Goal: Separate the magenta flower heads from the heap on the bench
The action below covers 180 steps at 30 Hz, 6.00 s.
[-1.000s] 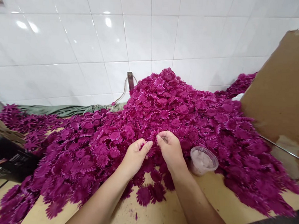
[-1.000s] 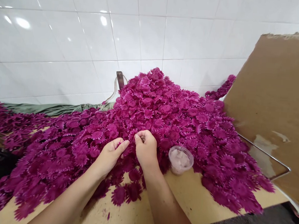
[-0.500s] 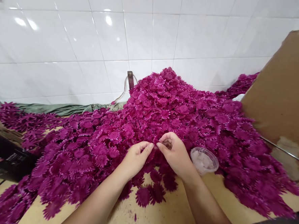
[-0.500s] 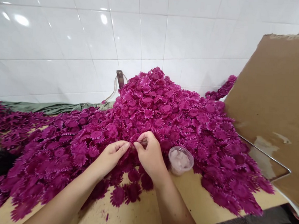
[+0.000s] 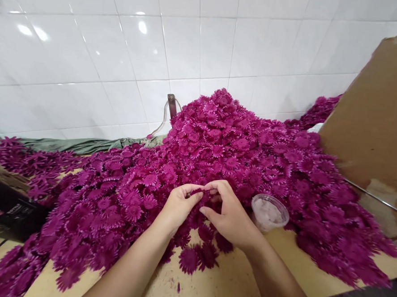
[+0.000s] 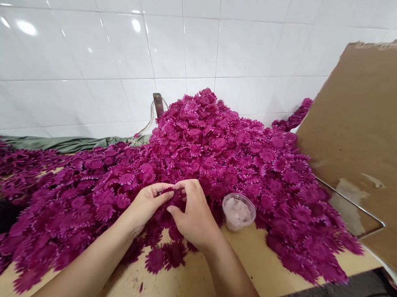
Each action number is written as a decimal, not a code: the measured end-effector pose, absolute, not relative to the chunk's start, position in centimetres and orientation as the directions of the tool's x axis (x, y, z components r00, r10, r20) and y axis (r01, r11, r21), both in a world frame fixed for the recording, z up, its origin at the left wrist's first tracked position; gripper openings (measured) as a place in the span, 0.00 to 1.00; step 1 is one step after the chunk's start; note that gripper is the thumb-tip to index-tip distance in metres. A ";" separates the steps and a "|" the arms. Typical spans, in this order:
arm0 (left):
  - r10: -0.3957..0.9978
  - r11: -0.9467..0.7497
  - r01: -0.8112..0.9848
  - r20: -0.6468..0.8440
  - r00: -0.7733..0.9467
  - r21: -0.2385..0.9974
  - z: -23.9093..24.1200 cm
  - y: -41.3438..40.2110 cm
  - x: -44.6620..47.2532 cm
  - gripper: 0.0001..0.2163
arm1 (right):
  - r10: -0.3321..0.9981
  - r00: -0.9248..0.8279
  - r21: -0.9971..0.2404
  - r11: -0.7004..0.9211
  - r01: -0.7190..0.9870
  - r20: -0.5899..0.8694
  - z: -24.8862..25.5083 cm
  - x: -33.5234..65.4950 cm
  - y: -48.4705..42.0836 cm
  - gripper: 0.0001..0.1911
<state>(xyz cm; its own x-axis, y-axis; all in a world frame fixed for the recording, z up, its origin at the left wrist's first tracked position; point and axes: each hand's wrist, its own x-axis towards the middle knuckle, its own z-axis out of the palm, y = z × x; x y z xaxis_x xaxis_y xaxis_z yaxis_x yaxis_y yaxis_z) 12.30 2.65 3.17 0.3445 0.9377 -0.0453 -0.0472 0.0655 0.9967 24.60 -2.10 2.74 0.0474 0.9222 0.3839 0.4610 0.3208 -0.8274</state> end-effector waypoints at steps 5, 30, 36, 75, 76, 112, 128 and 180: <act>0.952 -0.009 -0.030 0.018 0.306 0.999 3.2 2.7 12.6 0.05 | 0.963 0.184 -0.975 0.170 0.143 0.195 2.9 25.0 -1.6 0.12; 0.961 -0.075 0.046 0.060 0.270 0.996 4.9 1.1 11.4 0.15 | 0.759 0.604 -0.966 0.248 0.078 0.244 2.2 24.5 3.9 0.06; 0.948 -0.069 0.039 0.053 0.314 0.997 5.1 0.9 9.7 0.20 | 0.829 0.510 -0.973 0.207 0.099 0.228 1.3 26.3 3.4 0.13; 0.704 -0.645 0.485 0.212 0.678 0.591 3.8 0.1 13.2 0.15 | 0.825 0.331 -0.788 0.203 0.582 0.458 3.0 27.0 3.6 0.16; 0.706 -0.673 0.524 0.240 0.666 0.523 3.5 0.5 13.6 0.17 | 0.838 0.296 -0.753 0.190 0.631 0.459 2.9 26.9 3.4 0.19; 0.986 -0.066 0.996 0.152 0.073 -0.052 4.3 13.1 -5.8 0.12 | 0.866 -0.012 -0.528 0.315 0.788 0.499 3.4 25.6 -0.4 0.11; 0.952 -0.252 0.854 0.273 0.136 0.455 7.7 10.1 0.2 0.11 | 0.943 0.030 -0.811 0.268 0.520 0.330 4.2 21.3 0.3 0.12; 0.968 0.071 0.085 -0.089 0.233 0.994 2.4 2.3 9.6 0.21 | 0.882 0.247 -0.786 0.193 0.587 0.401 4.7 24.4 0.8 0.18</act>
<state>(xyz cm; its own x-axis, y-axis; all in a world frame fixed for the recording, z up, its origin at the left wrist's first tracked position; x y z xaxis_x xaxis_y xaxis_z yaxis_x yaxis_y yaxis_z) 9.60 2.26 2.36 0.2328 0.9685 -0.0888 0.0853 0.0706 0.9939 24.40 0.77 4.65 0.2465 0.8824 0.4007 0.5868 0.1931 -0.7863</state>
